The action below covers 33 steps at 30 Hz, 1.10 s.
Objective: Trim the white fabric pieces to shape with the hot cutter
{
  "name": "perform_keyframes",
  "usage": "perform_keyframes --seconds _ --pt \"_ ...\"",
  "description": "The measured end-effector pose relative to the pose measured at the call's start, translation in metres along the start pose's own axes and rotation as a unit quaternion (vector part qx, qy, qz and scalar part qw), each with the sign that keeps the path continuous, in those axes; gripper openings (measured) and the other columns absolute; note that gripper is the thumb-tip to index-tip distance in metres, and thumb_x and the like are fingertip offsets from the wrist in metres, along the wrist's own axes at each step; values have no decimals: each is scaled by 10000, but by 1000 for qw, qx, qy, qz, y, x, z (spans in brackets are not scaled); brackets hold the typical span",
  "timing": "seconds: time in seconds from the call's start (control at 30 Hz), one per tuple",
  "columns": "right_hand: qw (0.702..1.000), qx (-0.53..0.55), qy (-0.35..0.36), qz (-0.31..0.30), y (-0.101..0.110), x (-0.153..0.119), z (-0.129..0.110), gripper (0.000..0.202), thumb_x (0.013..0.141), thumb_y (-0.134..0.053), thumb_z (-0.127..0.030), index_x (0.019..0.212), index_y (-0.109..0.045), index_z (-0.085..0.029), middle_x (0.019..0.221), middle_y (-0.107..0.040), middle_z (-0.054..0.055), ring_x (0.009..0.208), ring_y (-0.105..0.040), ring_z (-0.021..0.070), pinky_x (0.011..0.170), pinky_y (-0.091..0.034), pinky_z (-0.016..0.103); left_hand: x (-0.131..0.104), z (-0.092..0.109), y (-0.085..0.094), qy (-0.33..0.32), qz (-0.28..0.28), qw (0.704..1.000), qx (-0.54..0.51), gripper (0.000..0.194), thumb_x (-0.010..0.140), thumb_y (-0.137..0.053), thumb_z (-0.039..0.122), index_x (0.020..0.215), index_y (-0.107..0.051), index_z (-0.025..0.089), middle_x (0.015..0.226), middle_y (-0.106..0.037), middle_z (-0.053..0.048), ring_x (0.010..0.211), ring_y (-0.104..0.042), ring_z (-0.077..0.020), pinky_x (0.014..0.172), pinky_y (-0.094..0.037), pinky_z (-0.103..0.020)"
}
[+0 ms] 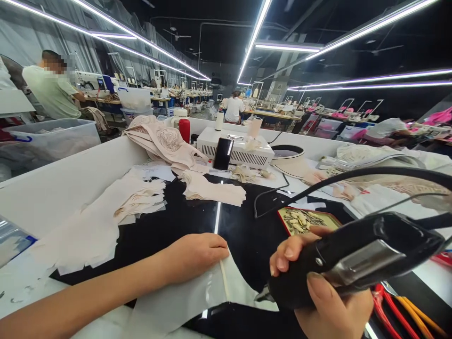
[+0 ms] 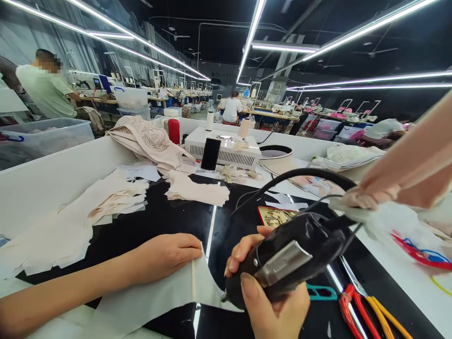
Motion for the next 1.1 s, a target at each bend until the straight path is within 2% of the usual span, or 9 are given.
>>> perform_keyframes --seconds 0.17,0.33,0.47,0.7,1.1 --pt "999 16 17 43 -8 18 1 341 877 -860 -364 1155 -679 -283 793 -655 -3 630 -626 163 521 -592 292 -2 6 2 -21 40 999 19 286 1041 -532 41 1256 -676 162 1323 -720 -81 1157 -736 -203 971 -639 -293" --pt "997 21 13 70 -18 41 21 385 842 -858 -317 1168 -656 -279 792 -659 -25 628 -629 155 534 -599 286 -4 12 1 -36 48 998 29 301 1021 -534 10 1262 -656 143 1303 -724 -79 1202 -717 -199 1000 -636 -299" --pt "998 15 3 68 -25 51 36 364 832 -842 -290 1132 -637 -276 813 -652 -38 629 -635 144 542 -589 281 -6 11 -5 -37 50 998 32 314 1013 -549 14 1281 -657 137 1317 -724 -77 1236 -706 -205 1005 -635 -296" --pt "998 10 10 62 -29 52 43 401 844 -838 -302 1180 -620 -281 801 -651 -47 619 -629 145 543 -581 284 -8 9 -7 -31 66 997 22 311 1034 -556 42 1305 -658 153 1343 -716 -95 1236 -710 -192 1041 -609 -262" --pt "998 -3 11 60 -30 49 46 385 867 -801 -324 1189 -592 -293 813 -647 -46 619 -633 147 560 -586 300 -5 14 4 -34 71 997 17 233 1060 -518 48 1218 -666 133 1292 -719 -108 1143 -739 -205 916 -655 -283"
Point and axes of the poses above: each hand's wrist, its own x-axis towards the middle knuckle, its own y-axis out of the back of the hand, z = x × y, the point moved 10 cm from there along x, towards the middle knuckle
